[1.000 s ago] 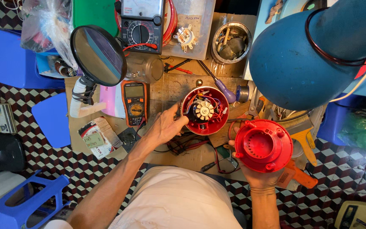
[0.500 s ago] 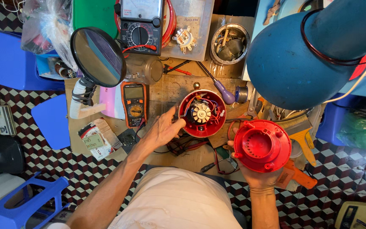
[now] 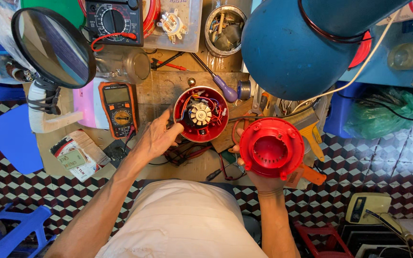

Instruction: The person disassembles a red cylindrical electrical component, removes a label, and uses a screwdriver to adjust internal parts. They repeatedly pry and scrape inside the component while holding it steady with the other hand.

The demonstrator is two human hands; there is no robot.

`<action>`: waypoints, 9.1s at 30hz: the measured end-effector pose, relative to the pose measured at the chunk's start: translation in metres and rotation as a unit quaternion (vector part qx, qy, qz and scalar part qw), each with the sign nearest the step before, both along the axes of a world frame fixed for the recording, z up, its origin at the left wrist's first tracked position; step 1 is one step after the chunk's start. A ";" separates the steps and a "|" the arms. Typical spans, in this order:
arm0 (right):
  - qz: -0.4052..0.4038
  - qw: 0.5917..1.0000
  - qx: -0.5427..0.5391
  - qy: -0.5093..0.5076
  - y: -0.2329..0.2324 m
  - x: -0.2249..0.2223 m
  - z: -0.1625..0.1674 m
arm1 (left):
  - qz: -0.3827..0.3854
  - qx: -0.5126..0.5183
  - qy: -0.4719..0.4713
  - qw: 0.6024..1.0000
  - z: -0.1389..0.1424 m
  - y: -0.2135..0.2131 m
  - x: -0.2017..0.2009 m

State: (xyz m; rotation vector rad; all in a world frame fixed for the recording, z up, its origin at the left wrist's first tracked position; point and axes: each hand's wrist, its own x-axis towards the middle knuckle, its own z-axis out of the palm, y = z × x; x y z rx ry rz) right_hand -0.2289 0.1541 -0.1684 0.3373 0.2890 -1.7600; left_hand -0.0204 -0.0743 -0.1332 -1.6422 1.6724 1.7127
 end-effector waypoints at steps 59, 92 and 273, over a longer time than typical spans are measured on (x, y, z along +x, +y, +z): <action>0.052 0.927 0.287 0.236 -0.008 0.023 0.007 | -0.132 -0.431 0.324 0.832 0.045 0.074 0.007; 0.050 0.443 0.272 0.853 -0.080 0.129 0.082 | 0.131 -0.143 0.288 0.938 0.070 0.060 0.057; -0.051 0.883 0.411 0.220 0.012 -0.014 -0.017 | 0.159 -0.035 0.089 0.983 -0.041 -0.006 0.008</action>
